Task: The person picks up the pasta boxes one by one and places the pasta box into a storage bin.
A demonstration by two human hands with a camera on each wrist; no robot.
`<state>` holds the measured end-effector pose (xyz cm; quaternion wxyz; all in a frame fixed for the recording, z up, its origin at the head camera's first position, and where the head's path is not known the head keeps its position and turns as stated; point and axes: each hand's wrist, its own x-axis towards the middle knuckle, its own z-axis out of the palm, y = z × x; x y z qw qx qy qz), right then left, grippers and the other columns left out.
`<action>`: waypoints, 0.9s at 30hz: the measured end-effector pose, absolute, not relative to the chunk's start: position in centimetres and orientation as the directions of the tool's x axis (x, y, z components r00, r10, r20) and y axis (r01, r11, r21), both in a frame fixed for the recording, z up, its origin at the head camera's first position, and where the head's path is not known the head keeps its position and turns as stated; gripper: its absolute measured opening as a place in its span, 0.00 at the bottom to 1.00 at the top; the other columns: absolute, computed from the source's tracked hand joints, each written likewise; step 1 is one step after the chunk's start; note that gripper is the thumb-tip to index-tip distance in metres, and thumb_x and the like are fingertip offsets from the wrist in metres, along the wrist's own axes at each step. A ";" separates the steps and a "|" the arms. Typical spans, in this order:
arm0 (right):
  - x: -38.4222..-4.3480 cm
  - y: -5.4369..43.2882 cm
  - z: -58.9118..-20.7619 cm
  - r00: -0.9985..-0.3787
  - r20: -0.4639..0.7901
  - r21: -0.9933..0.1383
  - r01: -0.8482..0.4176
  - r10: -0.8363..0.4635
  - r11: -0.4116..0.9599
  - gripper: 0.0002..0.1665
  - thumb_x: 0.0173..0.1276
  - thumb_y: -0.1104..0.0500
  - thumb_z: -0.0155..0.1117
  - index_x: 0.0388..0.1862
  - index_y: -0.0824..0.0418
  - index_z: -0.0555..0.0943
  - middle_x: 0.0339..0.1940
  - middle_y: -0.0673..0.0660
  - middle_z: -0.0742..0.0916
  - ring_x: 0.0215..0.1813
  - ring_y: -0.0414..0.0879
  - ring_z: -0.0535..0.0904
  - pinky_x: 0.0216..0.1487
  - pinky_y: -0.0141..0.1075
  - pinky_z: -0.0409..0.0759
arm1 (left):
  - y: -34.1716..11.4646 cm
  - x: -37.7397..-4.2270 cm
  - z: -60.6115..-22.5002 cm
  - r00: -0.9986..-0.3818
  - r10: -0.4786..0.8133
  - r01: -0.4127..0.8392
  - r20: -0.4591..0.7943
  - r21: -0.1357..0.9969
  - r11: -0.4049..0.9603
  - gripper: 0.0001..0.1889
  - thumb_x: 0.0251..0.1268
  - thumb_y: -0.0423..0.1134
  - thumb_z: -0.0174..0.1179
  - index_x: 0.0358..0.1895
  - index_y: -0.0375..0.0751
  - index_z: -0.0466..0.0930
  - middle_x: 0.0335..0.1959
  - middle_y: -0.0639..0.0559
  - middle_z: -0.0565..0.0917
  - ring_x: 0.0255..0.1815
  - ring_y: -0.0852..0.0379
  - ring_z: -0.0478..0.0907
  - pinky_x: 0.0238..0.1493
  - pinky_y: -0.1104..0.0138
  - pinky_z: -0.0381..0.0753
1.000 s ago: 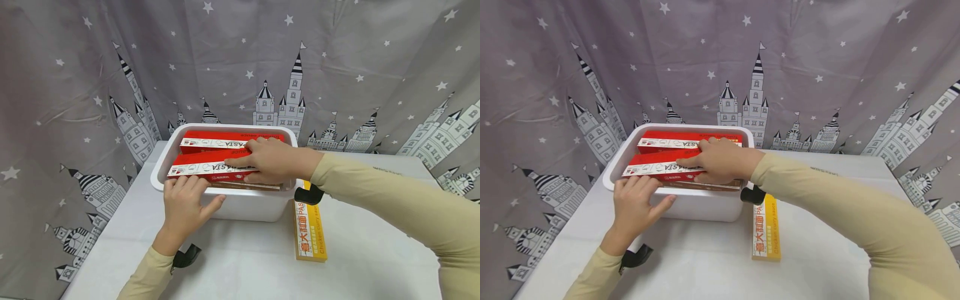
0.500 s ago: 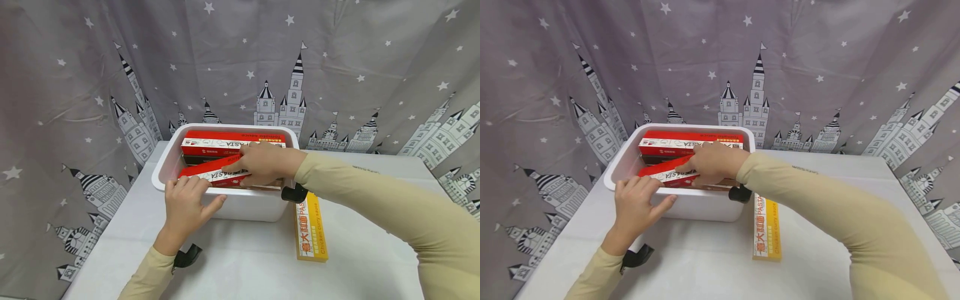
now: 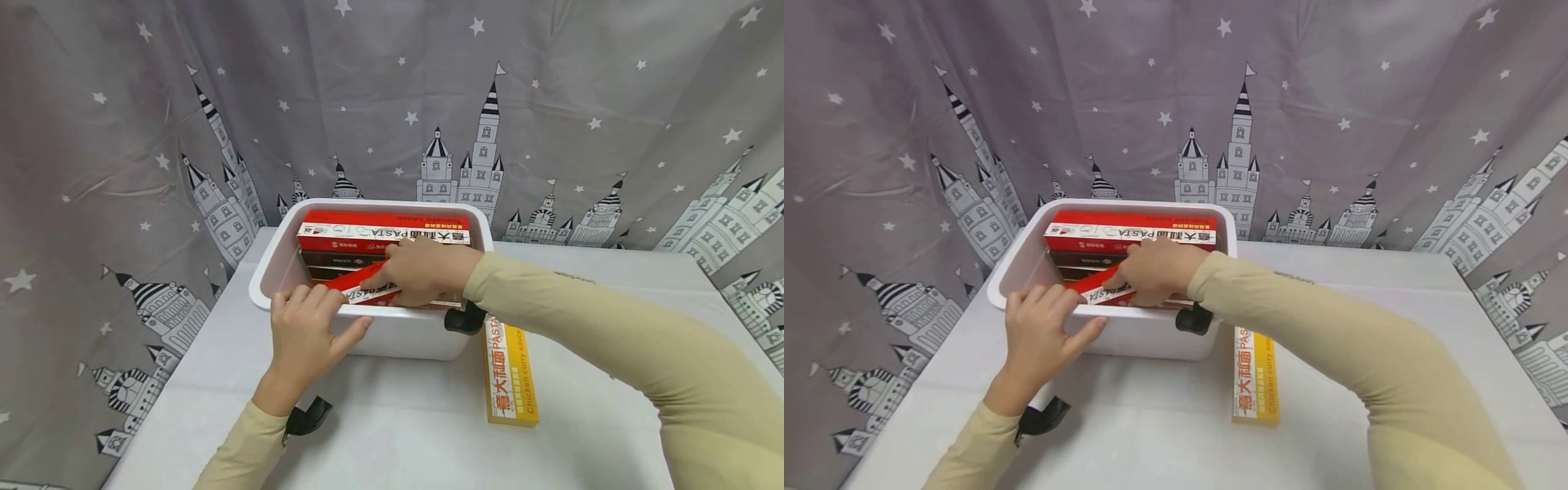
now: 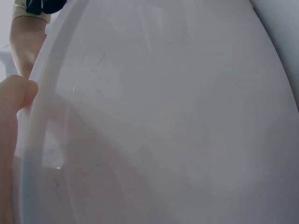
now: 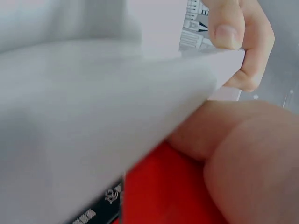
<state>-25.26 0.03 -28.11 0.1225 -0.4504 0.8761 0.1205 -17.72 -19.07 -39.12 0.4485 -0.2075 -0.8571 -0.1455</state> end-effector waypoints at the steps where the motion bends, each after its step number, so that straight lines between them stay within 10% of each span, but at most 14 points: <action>1: -25.2 -0.1 -28.1 -0.567 -0.332 0.097 -0.816 -0.754 0.570 0.33 0.73 0.49 0.62 0.75 0.31 0.69 0.56 0.56 0.86 0.58 0.51 0.76 0.60 0.51 0.78 | -19.1 -17.7 -39.1 -0.513 0.223 0.484 0.829 0.064 0.873 0.35 0.73 0.70 0.42 0.29 0.40 0.79 0.25 0.46 0.82 0.28 0.45 0.75 0.38 0.51 0.63; 27: -25.9 -0.3 -30.8 -0.609 -0.371 0.065 -0.770 -0.701 0.634 0.32 0.76 0.57 0.59 0.73 0.29 0.71 0.54 0.58 0.82 0.52 0.51 0.75 0.51 0.45 0.78 | -19.0 -17.7 -39.0 -0.521 0.222 0.479 0.824 0.067 0.875 0.35 0.74 0.69 0.41 0.28 0.40 0.78 0.24 0.46 0.81 0.27 0.45 0.74 0.38 0.50 0.63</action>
